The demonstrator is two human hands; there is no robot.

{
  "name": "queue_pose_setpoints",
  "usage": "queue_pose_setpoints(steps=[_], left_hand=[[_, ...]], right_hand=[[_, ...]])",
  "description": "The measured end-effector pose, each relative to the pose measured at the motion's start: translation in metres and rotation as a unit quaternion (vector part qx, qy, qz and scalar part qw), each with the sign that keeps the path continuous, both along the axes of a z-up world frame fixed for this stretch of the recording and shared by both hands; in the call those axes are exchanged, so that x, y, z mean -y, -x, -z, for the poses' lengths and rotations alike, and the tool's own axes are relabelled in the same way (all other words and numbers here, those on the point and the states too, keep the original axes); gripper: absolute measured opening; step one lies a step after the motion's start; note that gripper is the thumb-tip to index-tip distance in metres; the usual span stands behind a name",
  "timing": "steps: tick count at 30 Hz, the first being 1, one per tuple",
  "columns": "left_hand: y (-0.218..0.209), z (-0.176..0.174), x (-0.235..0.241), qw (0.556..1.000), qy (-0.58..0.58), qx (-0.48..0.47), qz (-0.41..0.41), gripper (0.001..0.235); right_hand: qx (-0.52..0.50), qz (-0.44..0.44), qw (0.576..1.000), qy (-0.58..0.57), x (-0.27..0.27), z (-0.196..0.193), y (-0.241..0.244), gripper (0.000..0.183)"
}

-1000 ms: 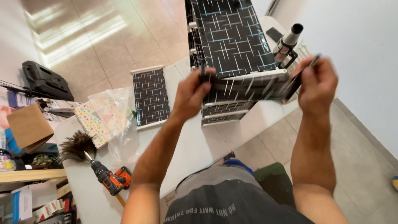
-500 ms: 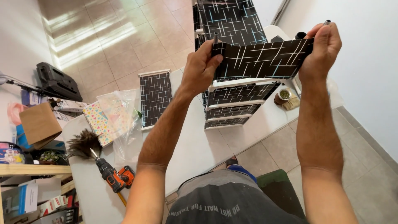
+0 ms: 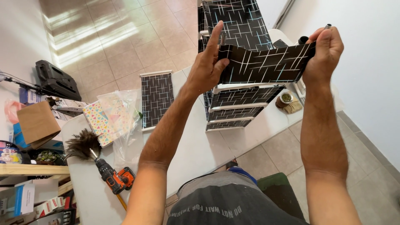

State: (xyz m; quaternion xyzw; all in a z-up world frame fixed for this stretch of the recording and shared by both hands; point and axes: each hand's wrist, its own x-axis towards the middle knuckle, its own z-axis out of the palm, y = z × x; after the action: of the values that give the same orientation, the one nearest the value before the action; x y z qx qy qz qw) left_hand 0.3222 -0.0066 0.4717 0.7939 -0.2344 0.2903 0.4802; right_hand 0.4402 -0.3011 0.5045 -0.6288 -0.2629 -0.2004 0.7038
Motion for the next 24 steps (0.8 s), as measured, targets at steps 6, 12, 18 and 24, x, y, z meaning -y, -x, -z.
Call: queue_pose_setpoints(steps=[6, 12, 18, 24], left_hand=[[0.007, -0.011, 0.006, 0.998, -0.043, 0.043, 0.035, 0.063], [0.01, 0.01, 0.005, 0.996, -0.039, 0.086, -0.01, 0.058], [0.009, 0.007, 0.007, 0.999, -0.039, 0.029, -0.021, 0.055], [0.013, 0.009, 0.01, 0.994, -0.057, 0.085, -0.025, 0.061]], right_hand=[[-0.062, -0.013, 0.996, -0.063, 0.003, 0.004, -0.004, 0.056], [-0.077, -0.014, 0.996, -0.039, 0.002, 0.004, 0.001, 0.06], [-0.039, -0.041, 0.986, -0.156, 0.004, 0.023, -0.036, 0.063], [-0.083, -0.012, 0.992, -0.093, -0.001, 0.007, -0.012, 0.06]])
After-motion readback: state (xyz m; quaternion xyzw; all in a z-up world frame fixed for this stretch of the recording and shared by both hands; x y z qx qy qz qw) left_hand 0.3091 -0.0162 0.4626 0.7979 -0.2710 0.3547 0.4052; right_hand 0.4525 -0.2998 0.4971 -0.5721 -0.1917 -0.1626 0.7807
